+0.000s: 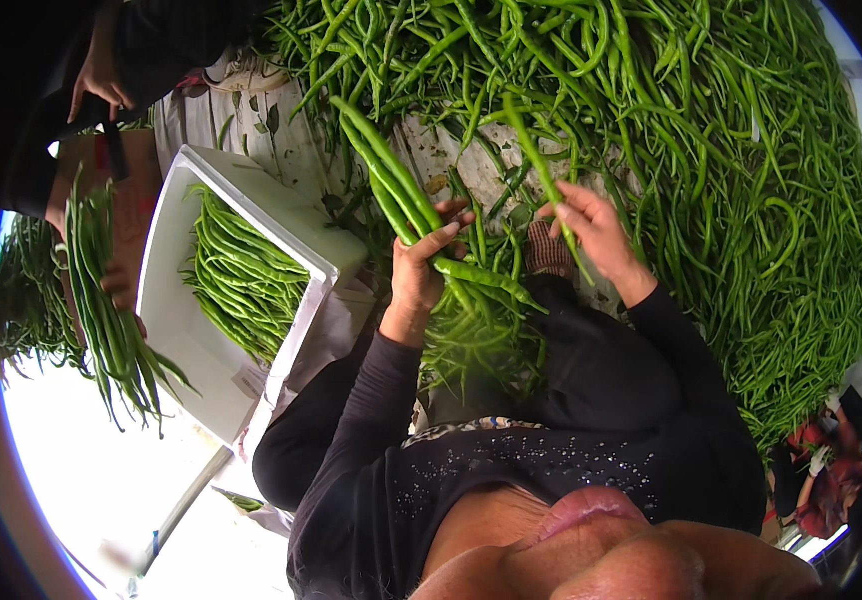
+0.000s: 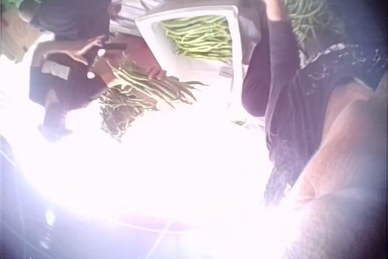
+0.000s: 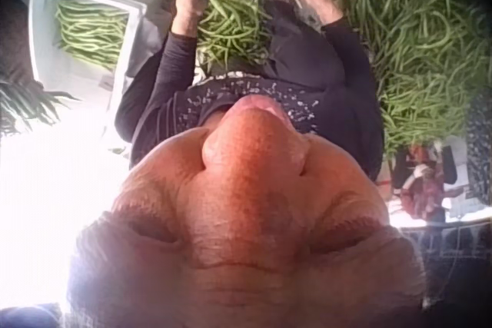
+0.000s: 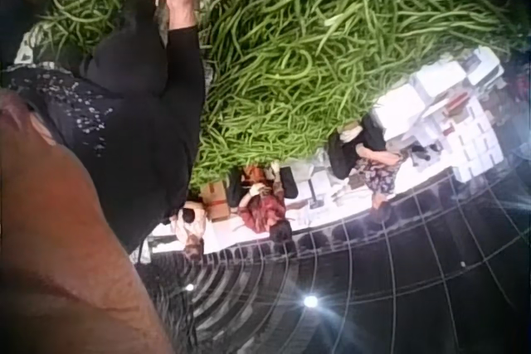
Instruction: The person sits on the floor and sorts green beans by hand, picking them from a large pile and placing them into a white styrofoam box. The person repeatedly gathers handfuls of beans and transfers them into the container.
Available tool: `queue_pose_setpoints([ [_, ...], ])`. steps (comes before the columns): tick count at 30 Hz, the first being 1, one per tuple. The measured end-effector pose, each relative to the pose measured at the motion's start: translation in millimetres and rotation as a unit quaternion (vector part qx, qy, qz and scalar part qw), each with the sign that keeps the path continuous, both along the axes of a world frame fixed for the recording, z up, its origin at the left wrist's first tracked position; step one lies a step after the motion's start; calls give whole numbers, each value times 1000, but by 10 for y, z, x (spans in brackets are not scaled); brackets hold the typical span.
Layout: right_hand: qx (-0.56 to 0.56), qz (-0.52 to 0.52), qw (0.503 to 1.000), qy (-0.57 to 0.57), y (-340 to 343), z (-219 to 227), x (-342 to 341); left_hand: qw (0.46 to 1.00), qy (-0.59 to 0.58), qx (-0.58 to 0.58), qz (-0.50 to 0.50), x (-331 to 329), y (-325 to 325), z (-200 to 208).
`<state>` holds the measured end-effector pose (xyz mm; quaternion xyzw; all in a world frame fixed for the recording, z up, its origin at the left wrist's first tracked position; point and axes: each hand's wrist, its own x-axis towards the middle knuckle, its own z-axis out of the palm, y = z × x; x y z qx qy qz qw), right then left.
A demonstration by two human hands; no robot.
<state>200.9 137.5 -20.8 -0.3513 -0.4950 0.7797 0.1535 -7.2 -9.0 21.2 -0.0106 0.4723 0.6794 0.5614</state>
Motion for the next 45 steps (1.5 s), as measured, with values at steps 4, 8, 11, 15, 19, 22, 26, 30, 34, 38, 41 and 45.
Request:
queue_pose_setpoints([
  [4, 31, 180, 981, 59, -378, 25, -117, 995, -96, -25, -28, 164, 90, -164],
  [8, 109, 259, 959, 43, 85, -246, -389, 991, -127, 5, -49, 153, 29, -235],
  [11, 595, -90, 793, -88, 796, -640, -708, 993, -109, 8, -49, 106, 39, -179],
  [15, 691, -45, 665, -280, 1432, -657, -774, 995, -85, -16, -53, 52, 80, -125],
  [19, 615, -38, 755, -226, 1375, -511, -701, 997, -63, -3, -44, 3, 89, -118],
  [22, 614, -27, 777, -139, 1020, -278, -586, 999, -21, -14, -40, 13, 68, -103],
  [26, 609, 26, 792, -28, 408, 51, -508, 994, 26, -85, -68, 4, 28, -230],
  [30, 539, 113, 835, 13, 91, 4, -496, 974, 114, -161, -106, -11, -168, -389],
  [34, 536, 141, 832, 7, -18, -50, -512, 917, 301, -212, -150, -90, -686, -836],
  [38, 563, 129, 814, 60, -58, 20, -574, 847, 350, -334, -222, -200, -919, -936],
  [41, 578, 136, 802, 65, -190, 109, -606, 915, 265, -277, -127, -140, -829, -728],
  [45, 546, 209, 786, 202, -432, 145, -697, 989, -80, -105, -74, -72, -559, -285],
])
